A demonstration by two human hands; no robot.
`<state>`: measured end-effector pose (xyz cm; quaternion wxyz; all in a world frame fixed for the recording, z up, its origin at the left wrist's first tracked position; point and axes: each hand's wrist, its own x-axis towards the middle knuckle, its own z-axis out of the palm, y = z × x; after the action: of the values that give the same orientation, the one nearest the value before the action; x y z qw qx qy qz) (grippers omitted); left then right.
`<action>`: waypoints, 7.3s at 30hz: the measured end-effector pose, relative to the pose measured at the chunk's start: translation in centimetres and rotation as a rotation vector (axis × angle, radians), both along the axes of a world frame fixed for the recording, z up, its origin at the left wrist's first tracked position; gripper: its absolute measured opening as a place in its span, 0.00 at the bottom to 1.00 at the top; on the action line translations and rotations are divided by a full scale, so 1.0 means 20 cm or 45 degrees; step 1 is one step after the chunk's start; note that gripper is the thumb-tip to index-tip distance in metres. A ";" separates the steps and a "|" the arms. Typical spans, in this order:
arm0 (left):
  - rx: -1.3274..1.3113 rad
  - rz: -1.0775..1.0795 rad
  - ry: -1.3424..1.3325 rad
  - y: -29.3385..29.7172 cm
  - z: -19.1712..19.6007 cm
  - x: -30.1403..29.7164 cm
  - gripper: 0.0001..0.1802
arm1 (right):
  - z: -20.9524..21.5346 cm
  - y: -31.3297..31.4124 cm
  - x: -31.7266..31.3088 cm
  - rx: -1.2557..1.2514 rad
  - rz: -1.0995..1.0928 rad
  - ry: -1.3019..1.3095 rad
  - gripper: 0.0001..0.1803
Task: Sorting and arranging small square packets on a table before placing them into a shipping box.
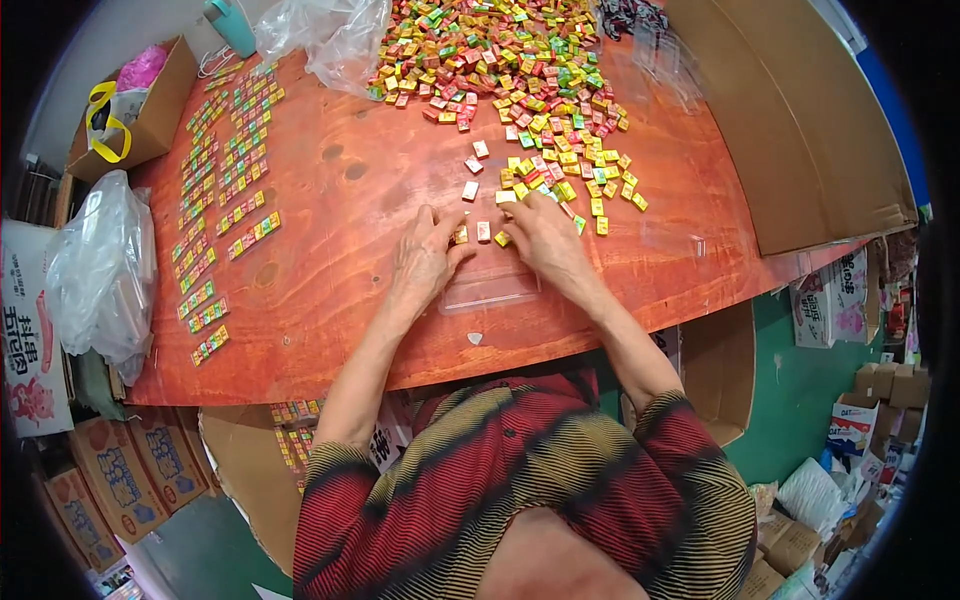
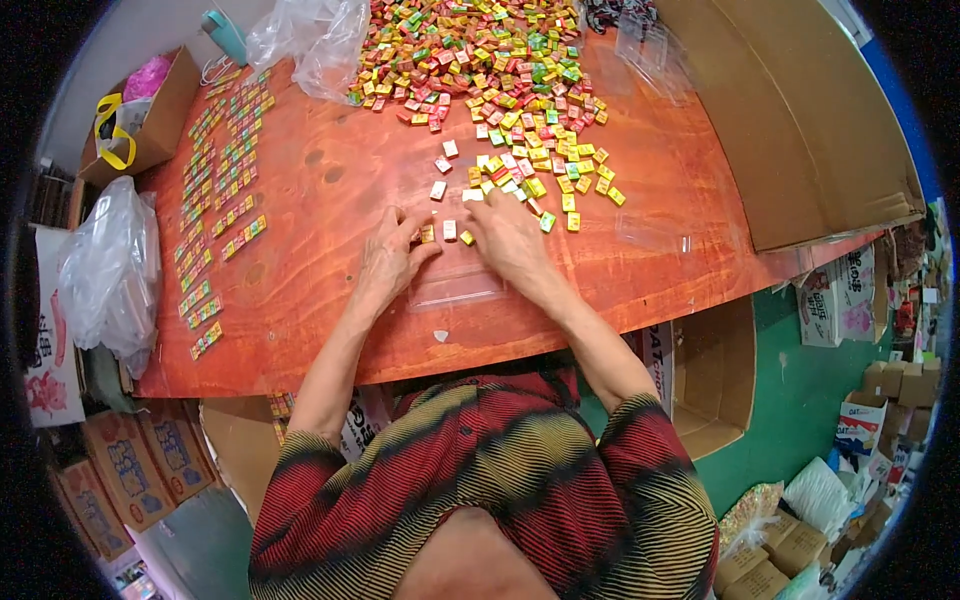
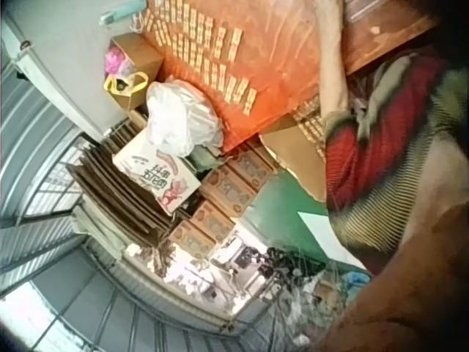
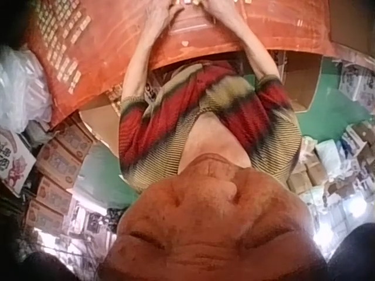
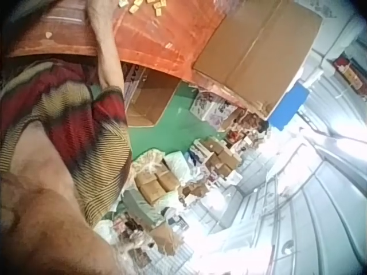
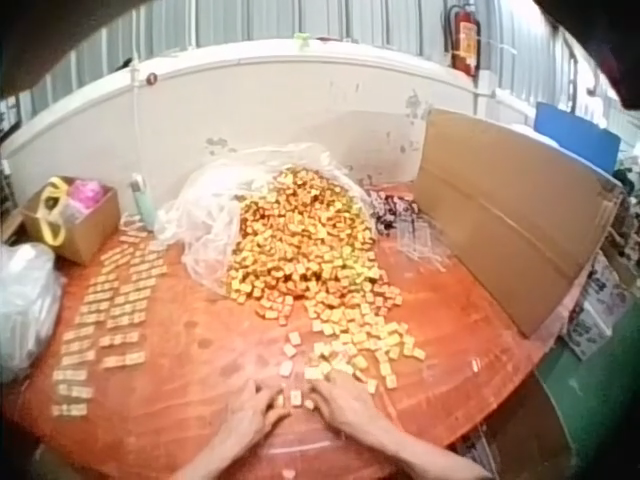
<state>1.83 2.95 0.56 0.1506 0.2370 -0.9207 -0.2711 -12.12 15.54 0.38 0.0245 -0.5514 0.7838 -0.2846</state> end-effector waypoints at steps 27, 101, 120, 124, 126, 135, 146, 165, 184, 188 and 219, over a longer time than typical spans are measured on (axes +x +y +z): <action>-0.059 -0.150 0.057 0.05 -0.03 -0.02 0.19 | -0.04 0.14 0.07 -0.134 -0.013 -0.014 0.12; -0.192 -0.227 0.072 0.13 -0.02 -0.07 0.18 | 0.02 0.29 -0.01 0.151 -0.387 0.026 0.13; -0.211 -0.205 0.126 0.13 -0.04 -0.07 0.17 | 0.03 0.10 -0.21 -0.071 -0.507 0.258 0.08; -0.205 -0.198 0.100 0.14 -0.04 -0.08 0.17 | 0.05 -0.11 -0.18 0.004 -0.398 0.179 0.09; -0.190 -0.195 0.093 0.14 -0.03 -0.08 0.17 | -0.02 -0.16 -0.19 0.053 -0.403 0.273 0.09; -0.158 -0.180 0.039 0.13 -0.03 -0.08 0.17 | 0.06 0.10 -0.15 -0.214 -0.107 0.091 0.07; -0.164 -0.207 0.076 0.13 -0.02 -0.08 0.16 | -0.05 0.30 -0.03 -0.072 -0.108 0.179 0.11; 0.078 -0.268 0.031 0.06 0.00 -0.04 0.24 | 0.03 0.23 0.04 0.186 -0.145 0.007 0.16; -0.030 -0.245 0.039 0.11 -0.04 -0.08 0.17 | 0.03 0.16 -0.01 0.177 0.146 -0.112 0.17; -0.008 -0.199 0.043 0.12 -0.03 -0.08 0.16 | 0.03 0.16 0.02 0.131 0.112 -0.062 0.16; -0.318 -0.228 -0.205 0.34 -0.09 0.36 0.41 | -0.05 0.40 0.39 0.048 0.081 0.156 0.25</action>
<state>8.94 9.69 -1.32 0.0797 0.1545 -0.9737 -0.1472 -4.30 23.54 -0.55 -0.0041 -0.5919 0.7711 -0.2346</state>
